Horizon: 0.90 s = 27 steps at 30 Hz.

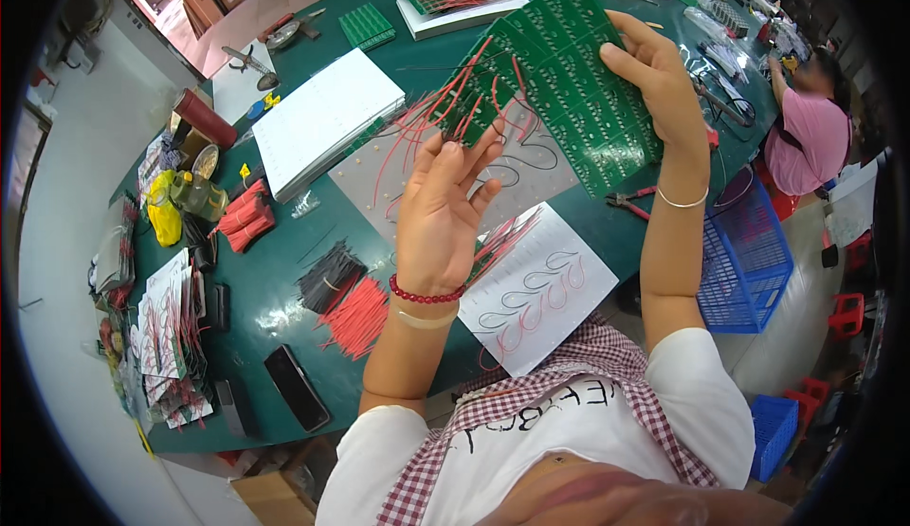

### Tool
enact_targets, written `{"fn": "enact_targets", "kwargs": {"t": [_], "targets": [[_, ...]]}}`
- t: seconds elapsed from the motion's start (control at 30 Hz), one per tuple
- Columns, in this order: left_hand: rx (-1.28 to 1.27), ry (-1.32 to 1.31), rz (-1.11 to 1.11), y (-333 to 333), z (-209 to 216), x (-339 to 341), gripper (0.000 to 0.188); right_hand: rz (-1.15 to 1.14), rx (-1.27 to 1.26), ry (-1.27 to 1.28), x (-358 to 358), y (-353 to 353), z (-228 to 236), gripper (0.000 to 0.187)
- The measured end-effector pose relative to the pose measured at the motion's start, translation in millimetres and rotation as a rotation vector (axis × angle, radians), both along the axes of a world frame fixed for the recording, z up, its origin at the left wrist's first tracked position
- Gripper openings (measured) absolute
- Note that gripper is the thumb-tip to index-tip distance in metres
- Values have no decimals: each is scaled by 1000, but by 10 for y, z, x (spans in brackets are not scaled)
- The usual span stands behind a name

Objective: Assembling and wiring LED circuit boards using a hot glue gun to secure wires according to a template.

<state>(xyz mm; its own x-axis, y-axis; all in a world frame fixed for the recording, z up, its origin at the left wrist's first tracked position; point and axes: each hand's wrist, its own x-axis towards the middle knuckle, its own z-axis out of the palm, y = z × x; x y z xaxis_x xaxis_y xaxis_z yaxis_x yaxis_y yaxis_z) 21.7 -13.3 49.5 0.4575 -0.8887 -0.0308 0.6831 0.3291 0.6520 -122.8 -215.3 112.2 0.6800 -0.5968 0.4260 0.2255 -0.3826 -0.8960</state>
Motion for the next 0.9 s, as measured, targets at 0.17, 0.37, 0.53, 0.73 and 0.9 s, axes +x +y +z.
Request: {"fn": "enact_targets", "kwargs": {"t": [0.17, 0.37, 0.53, 0.73, 0.9], "targets": [[33, -23, 51, -22, 10, 126, 20, 55, 35, -19, 200, -125, -113, 39], [77, -100, 147, -88, -72, 235, 18, 158, 73, -37, 347, -230, -267, 36], [118, -118, 170, -144, -121, 288, 21, 123, 102, -45, 427, -249, -403, 36], [157, -181, 251, -218, -197, 298, 20, 129, 9, 27, 550, -321, -474, 34], [178, -148, 232, -260, -233, 307, 18, 110, 15, 61, 540, -324, -463, 34]]}}
